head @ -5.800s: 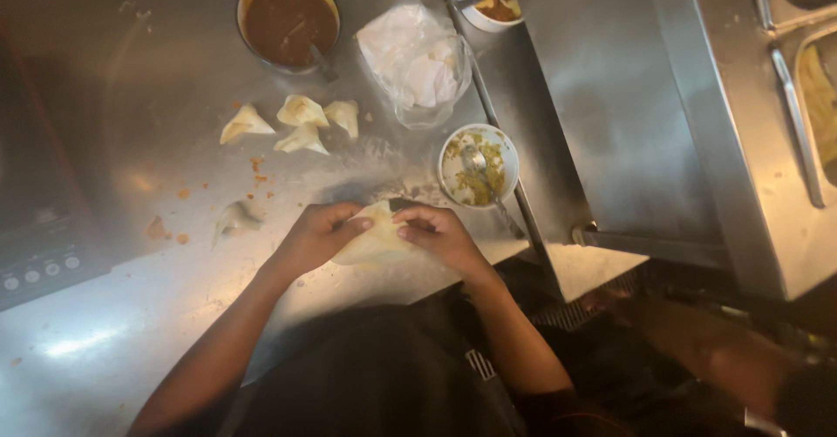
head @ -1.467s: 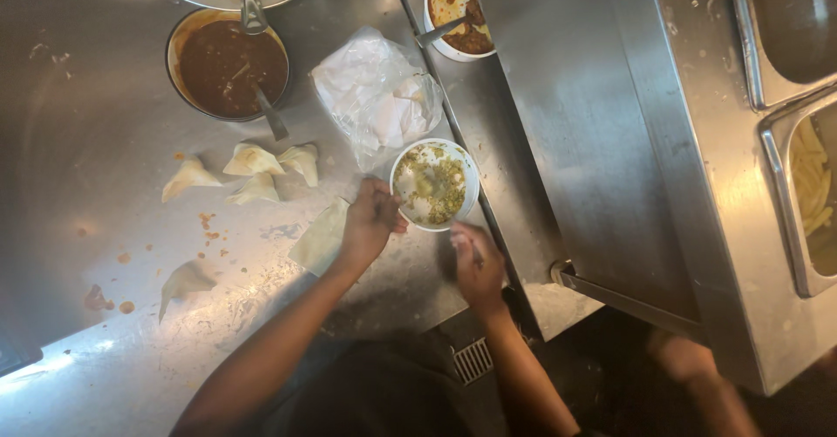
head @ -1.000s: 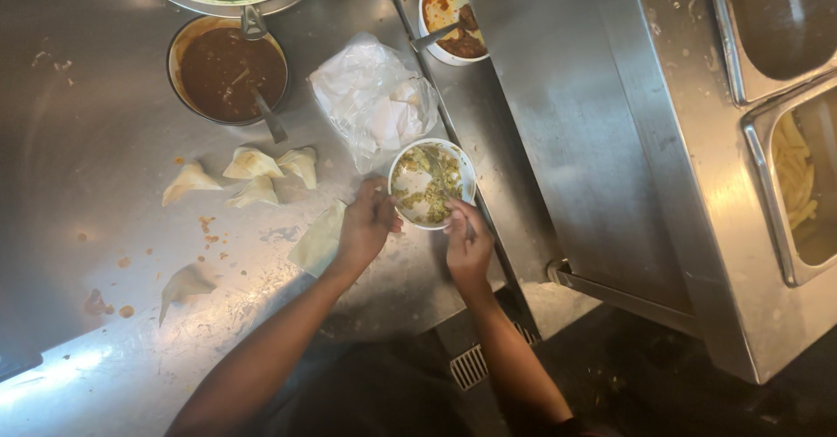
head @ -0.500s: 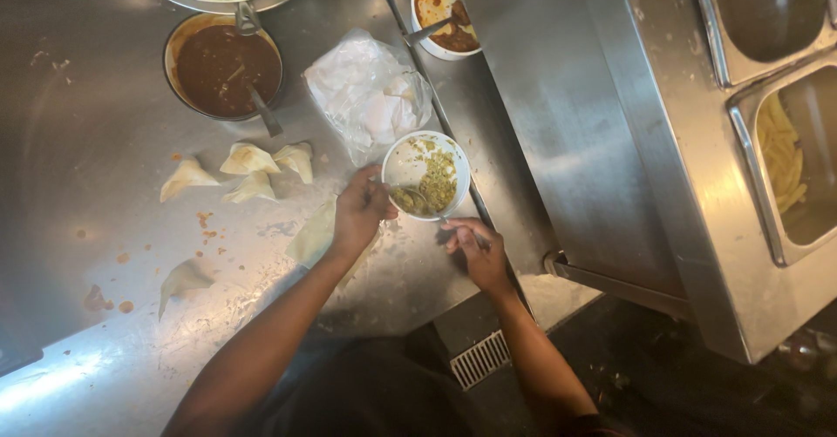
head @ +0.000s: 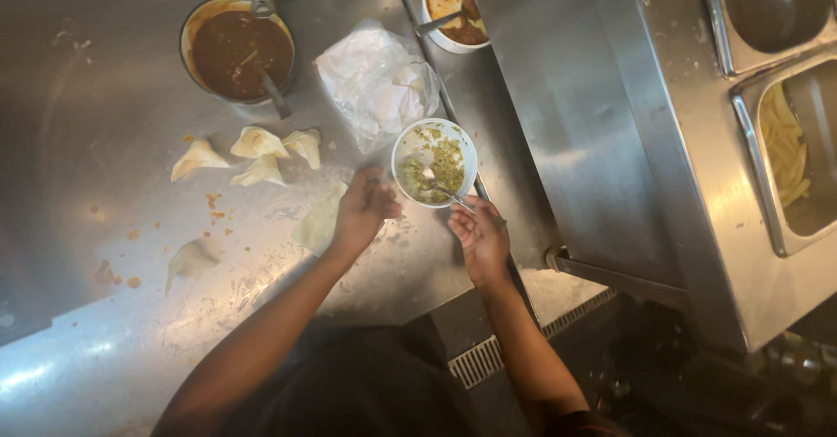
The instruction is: The person repeatedly places filling onto square pastry sheets, folds them into triangular samosas, and seals the edges. The finished samosas are placed on the stainless steel countertop next to other completed units.
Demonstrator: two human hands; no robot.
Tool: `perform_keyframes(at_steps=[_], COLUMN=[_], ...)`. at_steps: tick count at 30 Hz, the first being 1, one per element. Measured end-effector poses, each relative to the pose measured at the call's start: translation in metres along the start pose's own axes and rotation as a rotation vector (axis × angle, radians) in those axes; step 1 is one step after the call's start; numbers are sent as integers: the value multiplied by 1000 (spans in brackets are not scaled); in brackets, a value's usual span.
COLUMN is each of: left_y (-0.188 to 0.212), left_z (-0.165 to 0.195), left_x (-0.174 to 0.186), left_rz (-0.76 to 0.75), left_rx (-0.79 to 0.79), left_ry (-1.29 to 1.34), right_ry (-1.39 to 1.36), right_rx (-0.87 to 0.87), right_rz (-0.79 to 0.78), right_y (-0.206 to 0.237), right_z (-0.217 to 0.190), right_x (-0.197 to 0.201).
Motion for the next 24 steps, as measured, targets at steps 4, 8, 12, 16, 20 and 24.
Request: perform_keyframes(at_steps=[4,8,12,16,20,24], left_y=[45,86,103,102,104,112], left_z=[29,58,75,85,84,82], left_x=[33,62,92,111,110,111], left_rz=[38,31,-108,-132,-68,-43], left_rx=[-232,-467,-661,-763,-755,-734], left_ry=[-481,-781,-1097,-1245,-1216,-1113], right_ry=[-121,-120,-41,89,263,407], right_rx=[-45,11,21,-9,-35,-20], right_rz=[28,-47,-124,-175,-214,-245], right_y=[-5,2,28,53,70,77], right_z=[0,-8,-7,17,48,67], right_x=[5,5,2,-11,-25,-31])
Point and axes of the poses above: each hand's wrist, its own y-axis away from the middle knuckle, its own x-axis out of the back of the hand, z = x × y, the point moved 3 cm from there along -y, towards the middle knuckle, and after that the axes turned 3 degrees about y, right-handed, at the moved point
